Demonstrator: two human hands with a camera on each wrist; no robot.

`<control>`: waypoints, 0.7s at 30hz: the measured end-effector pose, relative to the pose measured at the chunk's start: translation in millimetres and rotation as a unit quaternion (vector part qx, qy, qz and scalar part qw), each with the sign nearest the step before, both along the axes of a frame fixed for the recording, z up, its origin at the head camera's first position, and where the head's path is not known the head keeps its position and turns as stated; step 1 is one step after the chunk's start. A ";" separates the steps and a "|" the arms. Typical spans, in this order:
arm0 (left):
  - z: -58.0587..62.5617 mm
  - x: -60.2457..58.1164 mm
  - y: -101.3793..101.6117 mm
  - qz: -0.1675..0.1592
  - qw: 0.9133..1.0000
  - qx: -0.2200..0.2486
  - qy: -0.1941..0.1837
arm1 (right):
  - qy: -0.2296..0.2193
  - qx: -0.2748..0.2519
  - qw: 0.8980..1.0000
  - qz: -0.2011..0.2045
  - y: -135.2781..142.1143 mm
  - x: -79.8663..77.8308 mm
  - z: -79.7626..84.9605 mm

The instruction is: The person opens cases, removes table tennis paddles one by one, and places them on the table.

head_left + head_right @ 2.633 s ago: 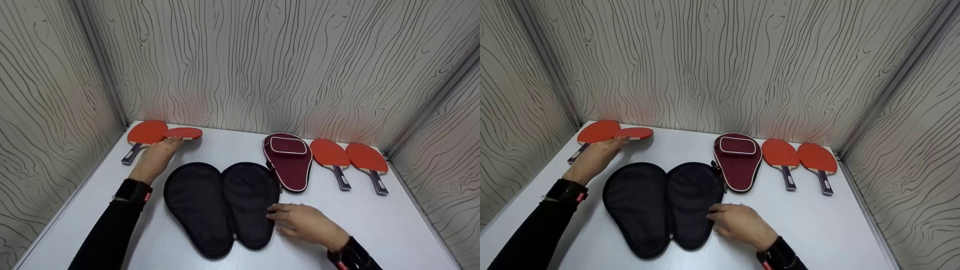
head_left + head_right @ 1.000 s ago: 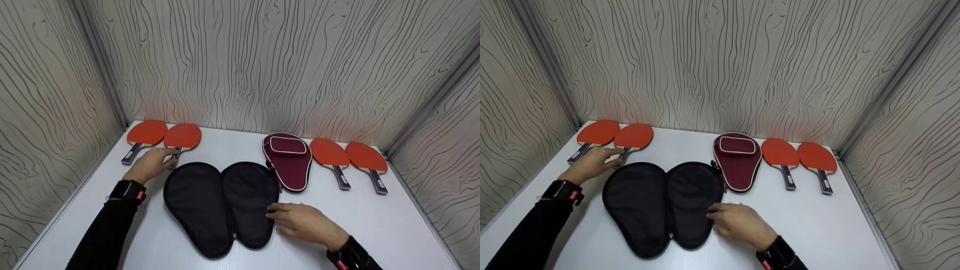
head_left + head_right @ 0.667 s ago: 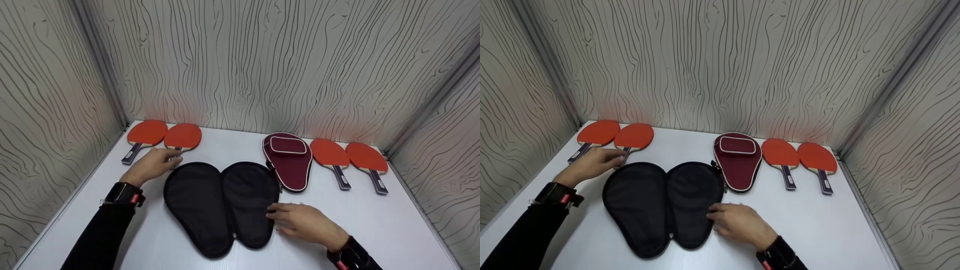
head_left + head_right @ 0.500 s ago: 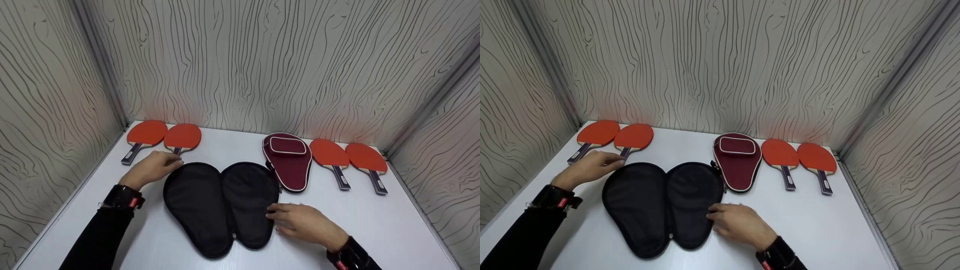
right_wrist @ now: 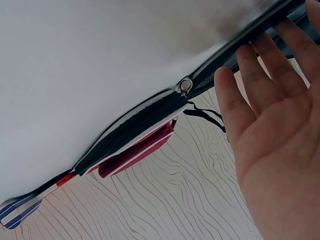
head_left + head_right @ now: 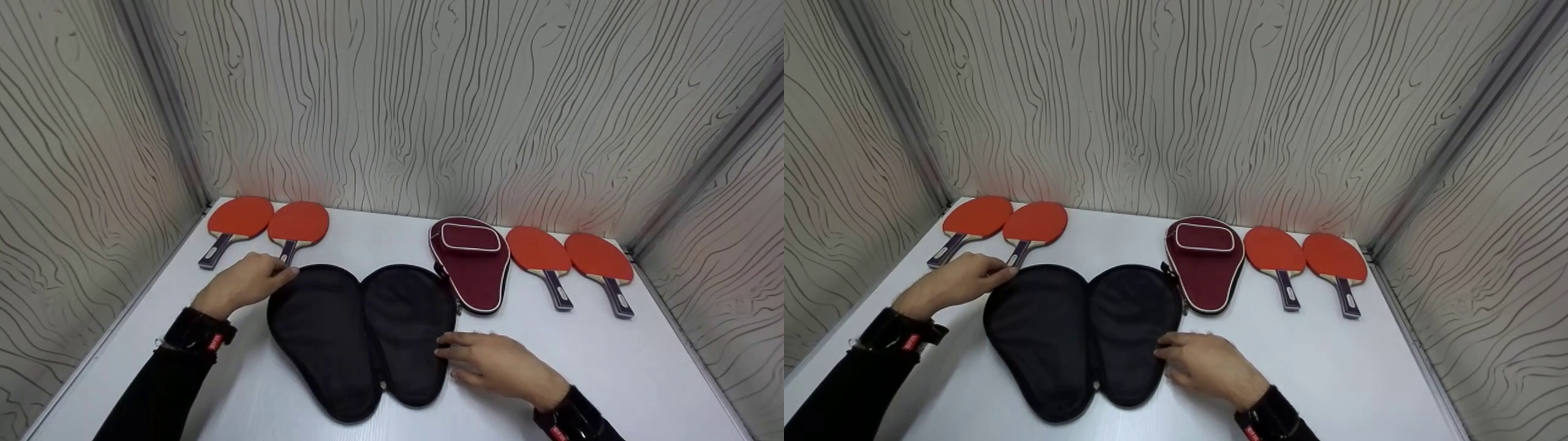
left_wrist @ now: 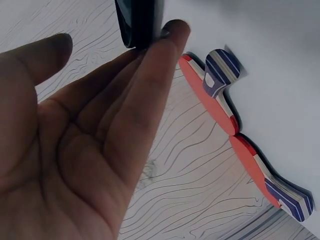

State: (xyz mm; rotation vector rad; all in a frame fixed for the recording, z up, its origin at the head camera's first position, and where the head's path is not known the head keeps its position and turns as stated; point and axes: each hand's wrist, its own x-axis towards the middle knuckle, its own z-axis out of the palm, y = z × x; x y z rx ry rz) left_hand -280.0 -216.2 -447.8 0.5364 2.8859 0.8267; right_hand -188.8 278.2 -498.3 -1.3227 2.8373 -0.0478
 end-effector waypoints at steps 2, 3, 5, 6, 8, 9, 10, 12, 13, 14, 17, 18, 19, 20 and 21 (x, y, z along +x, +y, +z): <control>2.1 0.3 1.5 0.001 1.000 0.005 0.010 | 0.007 0.000 1.000 0.004 0.0 0.1 -0.6; 3.0 0.2 2.1 0.002 1.000 0.008 0.014 | 0.009 0.000 1.000 0.006 0.1 0.1 -0.8; 5.4 0.5 3.5 0.005 1.000 0.016 0.018 | 0.008 0.000 1.000 0.004 -0.1 0.2 -1.0; 6.3 0.4 4.0 0.006 1.000 0.020 0.020 | 0.007 0.000 1.000 0.003 -0.2 0.2 -1.1; 8.5 0.7 5.5 0.006 0.999 0.029 0.026 | 0.007 0.001 1.000 0.001 -0.4 0.4 -1.2; 9.5 0.9 6.2 0.006 0.999 0.033 0.030 | 0.007 0.001 1.000 0.001 -0.6 0.6 -1.3; 10.4 1.2 7.1 0.005 0.999 0.039 0.035 | 0.008 0.001 1.000 0.001 -0.7 0.7 -1.3; 11.6 1.4 9.2 0.004 0.998 0.048 0.045 | 0.010 0.001 1.000 0.001 -1.0 0.8 -1.6; 12.4 1.8 10.5 0.003 0.997 0.052 0.049 | 0.011 0.002 1.000 0.001 -1.1 0.8 -1.7; 12.9 2.0 11.8 0.003 0.997 0.056 0.052 | 0.011 0.002 1.000 0.001 -1.2 0.9 -1.8; 13.8 2.6 16.1 0.004 0.996 0.066 0.056 | 0.012 0.002 1.000 0.000 -1.6 1.0 -1.9; 14.0 2.9 17.6 0.005 0.996 0.070 0.058 | 0.011 0.003 1.000 -0.001 -1.8 1.0 -1.9; 14.0 3.0 19.2 0.005 0.995 0.074 0.062 | 0.010 0.003 1.000 -0.001 -1.9 1.1 -1.7; 13.8 3.2 20.8 0.006 0.995 0.080 0.062 | 0.010 0.004 1.000 -0.002 -2.1 1.3 -1.6; 13.2 3.4 22.4 0.006 0.994 0.086 0.064 | 0.009 0.005 1.000 -0.002 -2.3 1.4 -1.5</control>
